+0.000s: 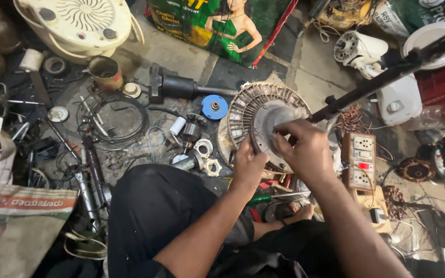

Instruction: The person sits on the floor and works on a disassembled electric motor stator. They use a screwdriver to adjust components, then use pliers to manipulate wires and parts on the stator.

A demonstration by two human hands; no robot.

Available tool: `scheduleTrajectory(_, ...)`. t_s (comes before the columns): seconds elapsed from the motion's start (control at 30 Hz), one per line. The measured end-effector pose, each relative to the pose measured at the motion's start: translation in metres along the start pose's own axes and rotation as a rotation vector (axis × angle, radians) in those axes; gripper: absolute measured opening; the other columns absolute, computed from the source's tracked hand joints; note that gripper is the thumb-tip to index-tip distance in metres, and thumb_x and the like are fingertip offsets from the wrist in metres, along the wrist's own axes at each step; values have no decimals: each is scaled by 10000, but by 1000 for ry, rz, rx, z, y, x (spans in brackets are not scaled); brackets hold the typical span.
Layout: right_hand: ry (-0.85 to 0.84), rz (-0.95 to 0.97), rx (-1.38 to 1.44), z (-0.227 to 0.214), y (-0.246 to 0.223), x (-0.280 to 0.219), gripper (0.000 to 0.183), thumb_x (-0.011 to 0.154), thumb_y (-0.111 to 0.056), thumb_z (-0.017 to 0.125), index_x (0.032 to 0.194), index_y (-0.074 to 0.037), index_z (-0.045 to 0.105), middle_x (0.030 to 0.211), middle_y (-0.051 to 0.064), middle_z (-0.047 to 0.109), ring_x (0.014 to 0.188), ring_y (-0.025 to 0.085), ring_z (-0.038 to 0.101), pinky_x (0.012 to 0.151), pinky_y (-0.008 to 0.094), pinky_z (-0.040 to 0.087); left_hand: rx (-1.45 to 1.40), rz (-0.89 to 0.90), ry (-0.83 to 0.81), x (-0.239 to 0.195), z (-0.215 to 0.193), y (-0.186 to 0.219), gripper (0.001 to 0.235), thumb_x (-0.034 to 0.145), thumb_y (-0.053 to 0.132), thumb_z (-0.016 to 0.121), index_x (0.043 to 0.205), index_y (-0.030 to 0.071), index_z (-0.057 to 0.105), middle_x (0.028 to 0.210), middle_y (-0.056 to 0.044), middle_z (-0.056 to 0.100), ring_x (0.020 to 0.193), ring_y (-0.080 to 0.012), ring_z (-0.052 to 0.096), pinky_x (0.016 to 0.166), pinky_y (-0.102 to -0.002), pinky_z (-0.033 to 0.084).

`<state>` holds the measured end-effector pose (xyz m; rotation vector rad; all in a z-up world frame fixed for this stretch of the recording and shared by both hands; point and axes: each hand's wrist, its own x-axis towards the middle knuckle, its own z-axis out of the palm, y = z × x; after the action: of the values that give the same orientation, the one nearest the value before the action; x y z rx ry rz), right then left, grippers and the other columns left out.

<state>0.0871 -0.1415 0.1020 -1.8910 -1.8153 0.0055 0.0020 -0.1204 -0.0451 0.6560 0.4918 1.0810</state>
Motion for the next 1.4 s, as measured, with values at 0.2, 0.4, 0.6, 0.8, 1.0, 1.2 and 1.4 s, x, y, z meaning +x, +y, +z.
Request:
scheduleTrajectory(0.2, -71, 21, 59, 17, 0, -10, 197, 799, -54, 780, 996, -60, 785, 896, 140, 695, 775, 304, 703, 699, 391, 555, -244, -167, 129, 10, -14, -22, 572, 898, 77, 378, 1445, 23, 533, 1173, -56, 698, 999, -139, 680, 877, -313, 578)
scheduleTrajectory(0.4, -107, 57, 6, 24, 2, -5, 205, 783, -51, 777, 986, -68, 794, 880, 143, 692, 773, 320, 697, 710, 403, 551, -310, -58, 112, 16, -16, -39, 578, 908, -12, 388, 1453, -29, 579, 1148, -80, 713, 938, -124, 684, 849, -265, 577)
scheduleTrajectory(0.6, -151, -38, -54, 18, -2, -2, 152, 798, -70, 765, 950, -66, 778, 896, 131, 694, 812, 337, 701, 727, 421, 555, -287, -96, 134, 17, -17, -40, 545, 934, 27, 369, 1440, -8, 567, 1124, -84, 713, 884, -128, 696, 759, -269, 596)
scheduleTrajectory(0.8, -311, -188, -302, 13, -17, 6, 148, 763, -127, 760, 902, -78, 742, 897, 127, 650, 842, 353, 701, 713, 450, 561, -316, -111, 107, 15, -15, -36, 502, 959, 45, 368, 1417, -16, 565, 1125, -55, 694, 885, -98, 685, 726, -257, 597)
scheduleTrajectory(1.0, -272, -127, -181, 12, -12, 14, 119, 819, -108, 755, 934, -77, 759, 918, 131, 685, 795, 340, 693, 708, 436, 557, -296, -64, 81, 15, -16, -34, 588, 909, 12, 379, 1461, -7, 580, 1118, -82, 680, 868, -117, 637, 701, -241, 538)
scheduleTrajectory(1.2, -45, 451, 351, -10, 52, -39, 185, 881, -122, 728, 1003, -14, 640, 829, 113, 689, 703, 205, 688, 627, 350, 557, -109, 15, 186, 18, -8, -32, 446, 978, 96, 395, 1358, -34, 588, 1213, -64, 709, 1084, -143, 658, 990, -269, 491)
scheduleTrajectory(1.4, 175, 978, 878, -21, 114, -108, 263, 924, -199, 663, 1134, -49, 610, 810, 63, 602, 707, 188, 568, 614, 365, 466, 120, 137, 185, 18, -11, -40, 396, 1080, 272, 469, 1140, -57, 680, 1030, -112, 701, 952, -181, 608, 893, -337, 493)
